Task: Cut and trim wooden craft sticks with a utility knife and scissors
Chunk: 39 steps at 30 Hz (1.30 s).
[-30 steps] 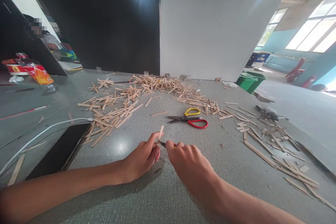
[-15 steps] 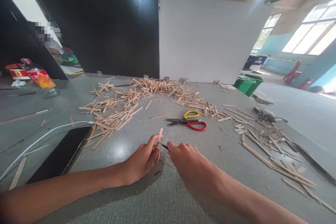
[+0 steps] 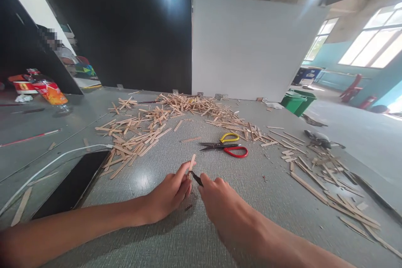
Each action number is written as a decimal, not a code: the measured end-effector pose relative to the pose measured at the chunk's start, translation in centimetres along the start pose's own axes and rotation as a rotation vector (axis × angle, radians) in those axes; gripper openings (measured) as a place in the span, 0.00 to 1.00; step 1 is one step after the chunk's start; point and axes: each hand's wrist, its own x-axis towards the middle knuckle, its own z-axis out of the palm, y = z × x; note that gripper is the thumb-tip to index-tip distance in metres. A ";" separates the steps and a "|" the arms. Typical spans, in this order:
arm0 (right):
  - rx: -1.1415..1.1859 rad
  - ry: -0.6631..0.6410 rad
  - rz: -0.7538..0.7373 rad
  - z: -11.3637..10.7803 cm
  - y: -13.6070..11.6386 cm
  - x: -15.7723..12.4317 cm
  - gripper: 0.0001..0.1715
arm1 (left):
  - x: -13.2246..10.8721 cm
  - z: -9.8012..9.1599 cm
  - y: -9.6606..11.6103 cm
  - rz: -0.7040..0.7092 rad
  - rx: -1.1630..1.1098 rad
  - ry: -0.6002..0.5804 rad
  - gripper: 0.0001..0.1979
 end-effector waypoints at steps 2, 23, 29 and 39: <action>0.102 -0.042 0.064 -0.5 0.0 0.4 0.13 | -0.1 0.0 0.2 0.002 0.015 -0.001 0.27; 1.206 0.161 0.411 -7.5 -0.3 0.3 0.25 | -2.3 -3.6 6.3 0.632 0.715 0.366 0.39; 1.204 0.127 0.405 -8.5 -0.5 -0.4 0.23 | -2.5 -3.9 9.4 0.501 0.313 0.367 0.21; 1.312 -0.097 0.428 -9.3 -0.7 -0.9 0.30 | -3.1 -3.5 10.5 0.460 0.206 0.375 0.16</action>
